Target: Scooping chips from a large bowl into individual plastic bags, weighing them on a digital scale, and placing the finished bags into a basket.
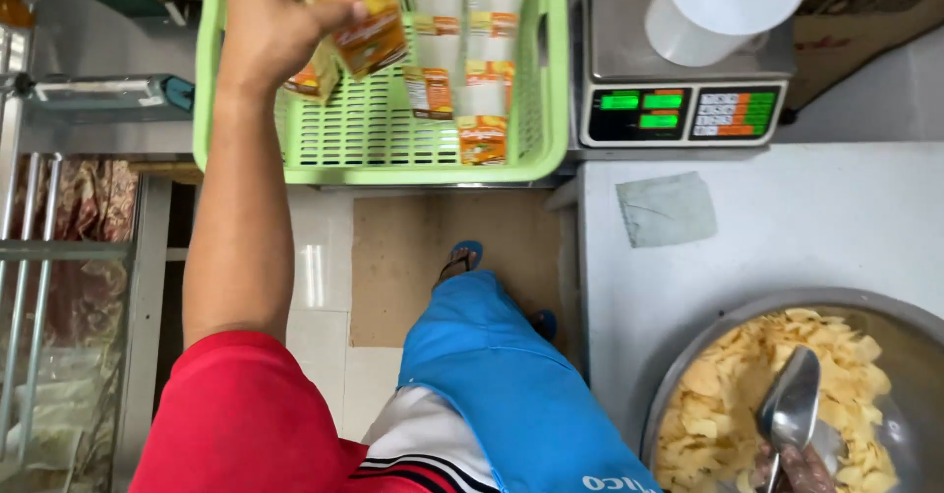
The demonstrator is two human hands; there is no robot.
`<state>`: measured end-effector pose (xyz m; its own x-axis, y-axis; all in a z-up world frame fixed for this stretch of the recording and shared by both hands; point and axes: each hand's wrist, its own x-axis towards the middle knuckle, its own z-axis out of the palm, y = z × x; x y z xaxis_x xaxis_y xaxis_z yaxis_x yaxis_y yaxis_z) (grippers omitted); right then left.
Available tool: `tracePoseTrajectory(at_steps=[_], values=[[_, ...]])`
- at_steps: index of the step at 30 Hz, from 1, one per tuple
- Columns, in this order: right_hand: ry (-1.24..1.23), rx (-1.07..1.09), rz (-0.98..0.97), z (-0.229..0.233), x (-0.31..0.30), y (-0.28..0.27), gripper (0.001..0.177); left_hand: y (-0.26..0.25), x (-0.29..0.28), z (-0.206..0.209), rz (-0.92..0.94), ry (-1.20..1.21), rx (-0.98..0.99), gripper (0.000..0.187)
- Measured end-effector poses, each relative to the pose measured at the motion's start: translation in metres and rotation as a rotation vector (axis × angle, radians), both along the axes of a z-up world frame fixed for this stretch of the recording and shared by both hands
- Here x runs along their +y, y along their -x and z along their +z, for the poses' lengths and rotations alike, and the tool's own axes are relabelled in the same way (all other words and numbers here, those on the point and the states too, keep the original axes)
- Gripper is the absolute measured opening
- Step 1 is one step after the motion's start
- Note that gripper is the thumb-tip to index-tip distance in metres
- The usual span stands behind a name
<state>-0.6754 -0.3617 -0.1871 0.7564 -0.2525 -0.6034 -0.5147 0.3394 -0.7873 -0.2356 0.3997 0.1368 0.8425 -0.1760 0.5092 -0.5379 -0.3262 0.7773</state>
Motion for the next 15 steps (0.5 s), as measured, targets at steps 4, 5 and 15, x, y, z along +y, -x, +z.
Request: tracePoseTrajectory(at_steps=[4, 5, 15], values=[[-0.026, -0.028, 0.024, -0.004, 0.028, -0.025, 0.044, 0.008, 0.074, -0.062, 0.279, -0.004, 0.299, 0.069], [-0.032, -0.031, 0.025, -0.004, 0.037, -0.029, 0.045, 0.011, 0.086, -0.077, 0.321, 0.039, 0.458, 0.075], [-0.076, -0.069, 0.045, 0.011, 0.102, -0.068, 0.047, 0.006, 0.167, -0.124, 0.428, -0.372, 0.403, 0.093]])
